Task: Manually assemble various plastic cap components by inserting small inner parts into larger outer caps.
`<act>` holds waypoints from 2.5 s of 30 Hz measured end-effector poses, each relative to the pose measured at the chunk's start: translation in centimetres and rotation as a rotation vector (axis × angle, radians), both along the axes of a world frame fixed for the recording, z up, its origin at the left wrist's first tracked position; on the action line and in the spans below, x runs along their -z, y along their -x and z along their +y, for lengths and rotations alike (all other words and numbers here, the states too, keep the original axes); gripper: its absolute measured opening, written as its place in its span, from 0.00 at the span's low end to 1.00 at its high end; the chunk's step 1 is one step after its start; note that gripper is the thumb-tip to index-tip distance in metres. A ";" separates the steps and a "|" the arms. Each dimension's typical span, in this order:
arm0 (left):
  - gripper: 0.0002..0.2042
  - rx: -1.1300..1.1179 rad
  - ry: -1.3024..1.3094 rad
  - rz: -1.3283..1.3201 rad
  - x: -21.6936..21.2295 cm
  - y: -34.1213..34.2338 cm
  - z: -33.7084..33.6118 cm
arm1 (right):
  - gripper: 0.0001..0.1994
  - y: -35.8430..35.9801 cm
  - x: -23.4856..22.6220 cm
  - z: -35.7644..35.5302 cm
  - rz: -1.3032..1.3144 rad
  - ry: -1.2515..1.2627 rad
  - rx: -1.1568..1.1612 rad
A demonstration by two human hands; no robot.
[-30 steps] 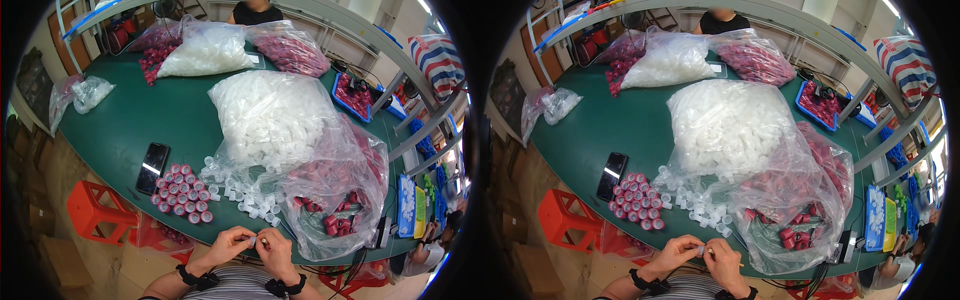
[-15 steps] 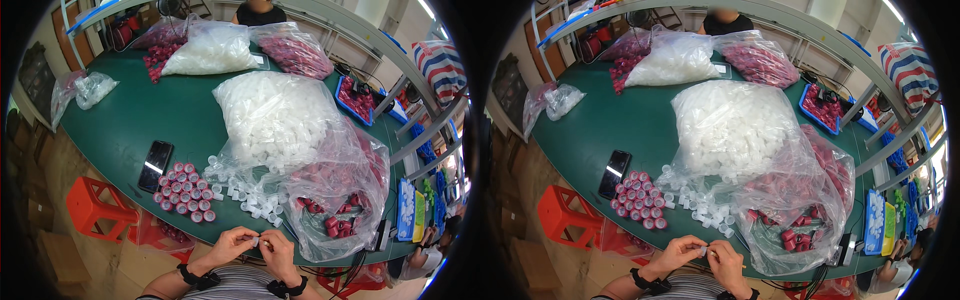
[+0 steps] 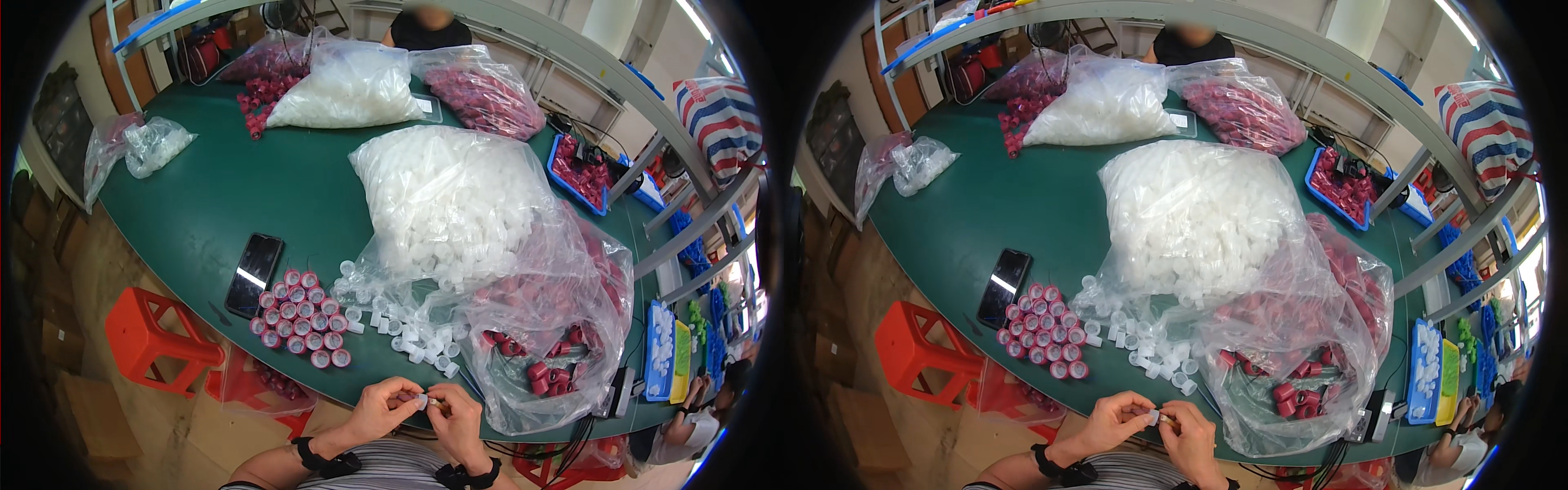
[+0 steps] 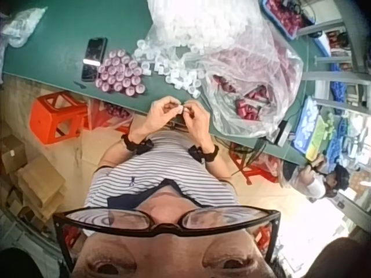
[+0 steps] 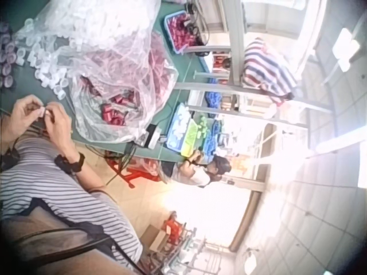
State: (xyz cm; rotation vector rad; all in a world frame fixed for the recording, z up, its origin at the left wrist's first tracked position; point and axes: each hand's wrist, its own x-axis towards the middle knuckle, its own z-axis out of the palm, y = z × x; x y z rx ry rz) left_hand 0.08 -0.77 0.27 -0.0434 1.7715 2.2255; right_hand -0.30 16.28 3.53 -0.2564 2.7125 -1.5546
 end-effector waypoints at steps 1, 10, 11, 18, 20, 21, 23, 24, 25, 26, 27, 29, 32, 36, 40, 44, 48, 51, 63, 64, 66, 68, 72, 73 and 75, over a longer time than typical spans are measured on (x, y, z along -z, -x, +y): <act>0.11 -0.001 0.000 0.001 -0.1 0.0 0.1 | 0.08 0.0 0.1 0.0 0.007 -0.004 0.002; 0.09 0.002 0.303 0.165 -2.2 0.2 0.4 | 0.07 -0.1 -0.2 -0.2 -0.051 0.043 0.029; 0.09 -0.009 0.341 0.199 -2.3 0.1 0.4 | 0.07 -0.2 -0.2 -0.2 -0.069 0.054 0.037; 0.09 -0.053 0.423 0.309 -2.2 0.1 0.6 | 0.08 0.2 -0.1 -0.2 -0.091 0.019 0.036; 0.09 -0.057 0.431 0.332 -2.2 0.1 1.0 | 0.08 0.0 -0.3 0.0 -0.087 0.026 0.038; 0.09 -0.060 0.438 0.351 -2.2 0.1 1.1 | 0.08 0.0 -0.5 0.2 -0.084 0.027 0.038; 0.09 -0.057 0.434 0.343 -2.1 0.3 1.0 | 0.08 0.2 -0.4 0.1 -0.097 0.034 0.043; 0.09 -0.052 0.433 0.340 -2.1 0.4 1.0 | 0.08 0.3 -0.3 0.1 -0.100 0.031 0.042; 0.09 -0.053 0.431 0.336 -2.1 0.4 1.0 | 0.08 0.3 -0.2 0.1 -0.115 0.039 0.045; 0.09 -0.054 0.434 0.342 -2.0 0.5 1.0 | 0.08 0.3 -0.1 0.1 -0.131 0.046 0.049; 0.10 -0.055 0.438 0.348 -2.0 0.5 1.0 | 0.08 0.4 0.0 0.1 -0.133 0.044 0.049; 0.10 -0.051 0.446 0.349 -2.1 0.6 0.9 | 0.08 0.3 0.2 0.1 -0.155 0.087 0.060; 0.09 -0.048 0.459 0.353 -2.2 0.6 1.0 | 0.08 0.4 0.2 0.1 -0.126 0.050 0.044; 0.09 -0.040 0.466 0.363 -2.0 0.6 1.0 | 0.08 0.4 0.1 0.0 -0.154 0.083 0.059; 0.09 -0.042 0.471 0.373 -1.8 0.5 1.0 | 0.09 0.4 0.0 0.0 -0.124 0.076 0.049; 0.10 -0.043 0.466 0.386 -1.7 0.4 1.0 | 0.09 0.3 0.0 0.0 -0.109 0.052 0.046; 0.10 -0.045 0.468 0.399 -1.7 0.3 1.0 | 0.09 0.3 0.0 0.0 -0.097 0.058 0.047; 0.10 -0.048 0.473 0.400 -1.7 0.4 1.1 | 0.09 0.4 -0.1 0.0 -0.086 0.020 0.036; 0.10 -0.057 0.476 0.417 -1.9 0.7 1.0 | 0.09 0.9 -0.4 0.0 -0.042 0.005 0.017; 0.10 -0.055 0.475 0.414 -1.8 0.7 1.0 | 0.10 0.8 -0.4 0.1 -0.059 0.010 0.019; 0.10 -0.052 0.483 0.425 -1.8 0.4 1.0 | 0.10 0.5 -0.3 0.2 -0.078 0.015 0.021; 0.10 -0.054 0.481 0.421 -1.9 0.0 1.1 | 0.09 0.0 0.0 0.4 -0.188 0.019 0.057; 0.09 -0.064 0.476 0.437 -1.7 -0.6 1.3 | 0.09 -0.6 0.8 0.6 -0.192 0.094 0.063; 0.09 -0.056 0.475 0.427 -1.8 -0.6 1.3 | 0.08 -0.7 0.9 0.6 -0.214 0.116 0.075; 0.09 -0.070 0.504 0.435 -2.0 -0.2 1.3 | 0.07 -0.3 1.0 0.7 -0.189 0.095 0.064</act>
